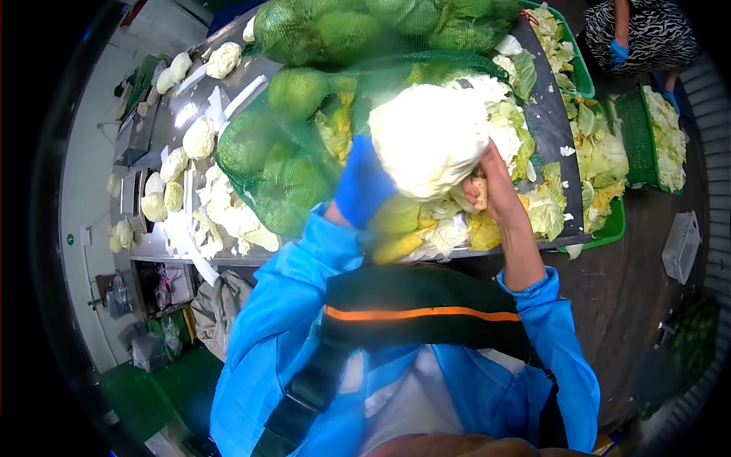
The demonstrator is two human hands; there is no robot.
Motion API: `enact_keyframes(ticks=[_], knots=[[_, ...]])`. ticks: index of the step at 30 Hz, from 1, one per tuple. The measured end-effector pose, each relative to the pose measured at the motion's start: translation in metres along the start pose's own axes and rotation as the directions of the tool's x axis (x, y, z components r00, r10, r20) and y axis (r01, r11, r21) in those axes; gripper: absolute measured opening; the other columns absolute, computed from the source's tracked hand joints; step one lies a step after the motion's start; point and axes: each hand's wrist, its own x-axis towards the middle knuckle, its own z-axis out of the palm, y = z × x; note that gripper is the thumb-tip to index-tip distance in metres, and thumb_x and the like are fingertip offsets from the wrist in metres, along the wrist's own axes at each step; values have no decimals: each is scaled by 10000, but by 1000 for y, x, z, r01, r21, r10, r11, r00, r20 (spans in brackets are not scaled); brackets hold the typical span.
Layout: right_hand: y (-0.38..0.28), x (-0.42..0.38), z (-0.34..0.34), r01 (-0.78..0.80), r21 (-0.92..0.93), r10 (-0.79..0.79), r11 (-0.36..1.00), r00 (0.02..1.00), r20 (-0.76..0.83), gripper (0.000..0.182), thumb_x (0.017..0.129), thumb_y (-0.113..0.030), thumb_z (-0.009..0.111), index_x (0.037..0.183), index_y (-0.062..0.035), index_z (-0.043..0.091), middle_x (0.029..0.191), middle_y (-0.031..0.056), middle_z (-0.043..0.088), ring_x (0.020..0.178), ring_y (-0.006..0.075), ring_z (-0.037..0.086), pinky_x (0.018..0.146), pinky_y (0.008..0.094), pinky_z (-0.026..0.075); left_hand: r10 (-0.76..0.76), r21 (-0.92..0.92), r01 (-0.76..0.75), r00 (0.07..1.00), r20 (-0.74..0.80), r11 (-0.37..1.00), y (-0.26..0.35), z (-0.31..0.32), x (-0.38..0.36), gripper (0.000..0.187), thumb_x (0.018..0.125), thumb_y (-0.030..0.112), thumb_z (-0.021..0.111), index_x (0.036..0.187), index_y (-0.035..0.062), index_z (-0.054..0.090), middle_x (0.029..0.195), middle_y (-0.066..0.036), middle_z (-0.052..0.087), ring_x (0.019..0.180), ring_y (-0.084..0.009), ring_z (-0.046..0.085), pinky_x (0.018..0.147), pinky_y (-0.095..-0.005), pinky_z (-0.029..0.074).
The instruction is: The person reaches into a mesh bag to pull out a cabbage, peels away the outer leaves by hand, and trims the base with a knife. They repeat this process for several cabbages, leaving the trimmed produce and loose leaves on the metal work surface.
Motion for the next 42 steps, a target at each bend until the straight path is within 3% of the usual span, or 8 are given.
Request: enact_keyframes(ticks=[2, 3, 6, 13, 22, 26, 32, 42], knots=[[25, 18, -47, -194, 454, 28, 870, 938, 347, 750, 969, -619, 319, 1447, -42, 289, 1055, 121, 631, 620, 130, 590, 481, 258, 501, -35, 78, 26, 992, 118, 997, 22, -10, -4, 716, 985, 588, 248, 1488, 78, 265, 1469, -153, 396, 1336, -341, 402, 1098, -507, 332], [-12, 2, 11, -23, 334, 50, 942, 996, -74, 780, 963, -652, 252, 1439, -38, 320, 1235, 129, 583, 983, 201, 632, 789, 352, 554, -45, 240, 25, 996, 79, 970, 31, -27, 2, 722, 983, 594, 248, 1487, 77, 264, 1469, -155, 395, 1334, -344, 404, 1097, -505, 334], [18, 28, -7, -110, 208, 106, 972, 994, 33, 749, 978, -623, 250, 1419, -26, 359, 1349, 124, 518, 1235, 224, 505, 1009, 381, 442, -103, 246, 82, 992, 72, 966, 42, -6, 13, 618, 996, 468, 383, 1449, 50, 339, 1429, -147, 444, 1284, -303, 462, 1079, -446, 368], [22, 19, -7, 18, -541, -11, 841, 1000, 17, 516, 938, -395, 551, 1262, 1, 489, 1021, 91, 608, 854, 163, 586, 739, 303, 480, -57, -9, 57, 989, -134, 998, 0, -53, 9, 531, 953, 284, 547, 1387, 1, 430, 1341, -116, 536, 1209, -238, 532, 1035, -356, 418], [15, -7, -10, -131, -229, 65, 965, 959, -276, 416, 872, -131, 641, 1263, -110, 500, 614, -31, 471, 395, 52, 395, 380, 217, 323, 63, -212, -72, 997, -47, 975, 5, -37, 7, 652, 977, 486, 423, 1471, 75, 312, 1465, -131, 400, 1319, -291, 417, 1118, -422, 316], [23, 0, -14, 260, -895, -548, 361, 836, 22, 570, 858, -260, 682, 1342, -96, 430, 766, 53, 572, 533, 99, 552, 416, 244, 391, 100, -259, -103, 995, -27, 960, 6, -17, 7, 687, 974, 546, 379, 1483, 91, 293, 1497, -129, 355, 1350, -301, 375, 1138, -434, 276], [-12, -12, 1, 1, 166, 1, 986, 1000, -8, 625, 894, -301, 597, 1393, -51, 315, 828, 20, 525, 439, 83, 435, 369, 228, 383, 52, -44, -46, 989, 138, 998, 31, -11, -9, 739, 959, 609, 347, 1492, 103, 272, 1476, -130, 385, 1338, -285, 399, 1122, -422, 301], [0, -3, 14, -57, -65, 56, 996, 998, -11, 471, 973, -302, 497, 1363, -80, 356, 827, 28, 489, 458, 76, 428, 390, 234, 355, 4, -47, -9, 995, -100, 999, 12, -10, -12, 547, 974, 323, 482, 1417, 18, 387, 1382, -113, 498, 1254, -252, 490, 1074, -389, 367]])
